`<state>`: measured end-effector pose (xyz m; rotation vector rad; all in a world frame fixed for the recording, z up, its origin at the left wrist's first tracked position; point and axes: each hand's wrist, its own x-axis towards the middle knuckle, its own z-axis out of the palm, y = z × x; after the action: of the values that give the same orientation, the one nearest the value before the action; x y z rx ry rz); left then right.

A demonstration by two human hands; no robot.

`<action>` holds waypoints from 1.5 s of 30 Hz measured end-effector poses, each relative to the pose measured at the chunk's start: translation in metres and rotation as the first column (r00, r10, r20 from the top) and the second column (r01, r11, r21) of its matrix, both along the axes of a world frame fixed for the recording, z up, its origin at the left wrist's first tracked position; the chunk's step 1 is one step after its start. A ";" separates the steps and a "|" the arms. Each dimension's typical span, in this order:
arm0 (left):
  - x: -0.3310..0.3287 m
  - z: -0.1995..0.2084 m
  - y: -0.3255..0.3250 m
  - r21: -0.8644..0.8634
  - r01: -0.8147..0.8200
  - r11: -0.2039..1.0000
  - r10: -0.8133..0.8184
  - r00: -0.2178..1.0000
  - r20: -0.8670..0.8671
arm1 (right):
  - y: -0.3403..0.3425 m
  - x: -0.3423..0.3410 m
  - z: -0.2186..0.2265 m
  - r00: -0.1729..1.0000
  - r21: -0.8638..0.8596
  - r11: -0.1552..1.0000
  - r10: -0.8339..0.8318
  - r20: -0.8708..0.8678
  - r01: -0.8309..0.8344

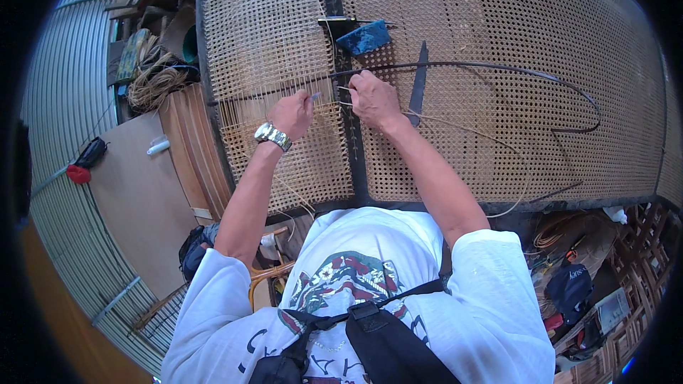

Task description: Weaving rattan or bamboo strips into a furniture frame or mat.

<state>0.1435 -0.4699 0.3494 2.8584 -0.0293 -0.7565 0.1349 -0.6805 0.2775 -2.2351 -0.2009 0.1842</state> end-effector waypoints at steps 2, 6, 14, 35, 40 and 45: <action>0.002 0.001 -0.008 -0.012 -0.001 1.000 0.001 1.000 -0.004 | 0.000 0.000 0.002 1.000 0.012 1.000 -0.008 0.000 0.008; 0.009 -0.006 -0.017 -0.019 0.029 0.999 -0.028 0.999 0.034 | 0.002 0.000 0.002 1.000 0.023 0.999 -0.025 -0.016 0.026; 0.021 -0.006 -0.033 0.143 0.043 0.989 -0.036 0.998 -0.056 | 0.002 0.001 -0.002 1.000 0.021 1.000 -0.006 0.003 0.006; 0.006 -0.045 -0.013 -0.075 0.101 0.992 -0.090 0.986 0.139 | 0.013 -0.001 0.008 0.999 -0.013 1.000 -0.001 0.034 0.002; 0.004 -0.045 -0.013 -0.103 0.086 0.991 -0.069 0.985 0.160 | 0.025 0.002 0.006 0.999 -0.048 0.999 0.002 0.033 -0.001; 0.006 -0.041 -0.013 -0.091 0.072 0.993 -0.057 0.985 0.160 | 0.012 -0.001 0.006 0.996 0.017 0.998 -0.059 -0.072 0.061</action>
<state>0.1497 -0.4828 0.3085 2.8288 -0.1767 -0.5235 0.1341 -0.6685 0.2837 -2.2088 -0.0962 0.2282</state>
